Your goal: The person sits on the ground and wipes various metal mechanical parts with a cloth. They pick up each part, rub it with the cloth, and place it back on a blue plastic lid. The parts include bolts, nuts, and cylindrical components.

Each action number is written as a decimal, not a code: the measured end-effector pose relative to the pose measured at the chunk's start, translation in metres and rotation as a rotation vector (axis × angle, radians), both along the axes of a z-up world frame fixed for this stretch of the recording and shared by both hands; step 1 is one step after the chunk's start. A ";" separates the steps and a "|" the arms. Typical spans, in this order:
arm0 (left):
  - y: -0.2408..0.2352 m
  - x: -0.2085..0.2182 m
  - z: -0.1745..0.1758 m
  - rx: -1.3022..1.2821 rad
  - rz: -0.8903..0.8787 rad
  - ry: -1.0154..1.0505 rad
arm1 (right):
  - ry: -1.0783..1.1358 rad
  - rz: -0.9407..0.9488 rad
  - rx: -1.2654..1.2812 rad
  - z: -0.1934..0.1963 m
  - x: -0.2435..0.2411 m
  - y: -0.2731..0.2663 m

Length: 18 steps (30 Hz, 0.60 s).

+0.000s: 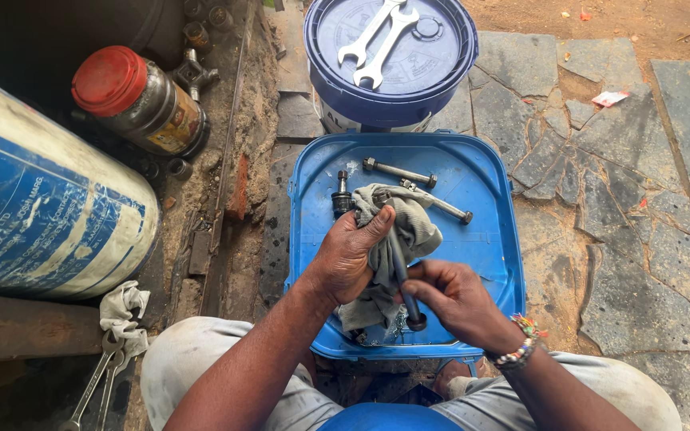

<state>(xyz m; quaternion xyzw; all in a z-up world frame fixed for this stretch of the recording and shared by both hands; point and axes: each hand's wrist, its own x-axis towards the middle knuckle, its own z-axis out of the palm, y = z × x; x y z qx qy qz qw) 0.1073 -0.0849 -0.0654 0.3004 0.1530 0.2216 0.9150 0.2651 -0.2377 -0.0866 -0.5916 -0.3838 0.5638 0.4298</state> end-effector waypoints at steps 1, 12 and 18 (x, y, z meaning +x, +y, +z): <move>-0.001 0.000 0.000 0.001 -0.001 0.007 | -0.012 -0.049 -0.020 -0.003 0.000 -0.001; -0.006 0.001 0.004 0.273 0.018 0.138 | -0.373 -0.087 -0.206 0.036 -0.008 0.012; -0.004 0.000 0.006 0.159 -0.029 0.056 | -0.110 0.000 -0.205 0.044 -0.004 0.015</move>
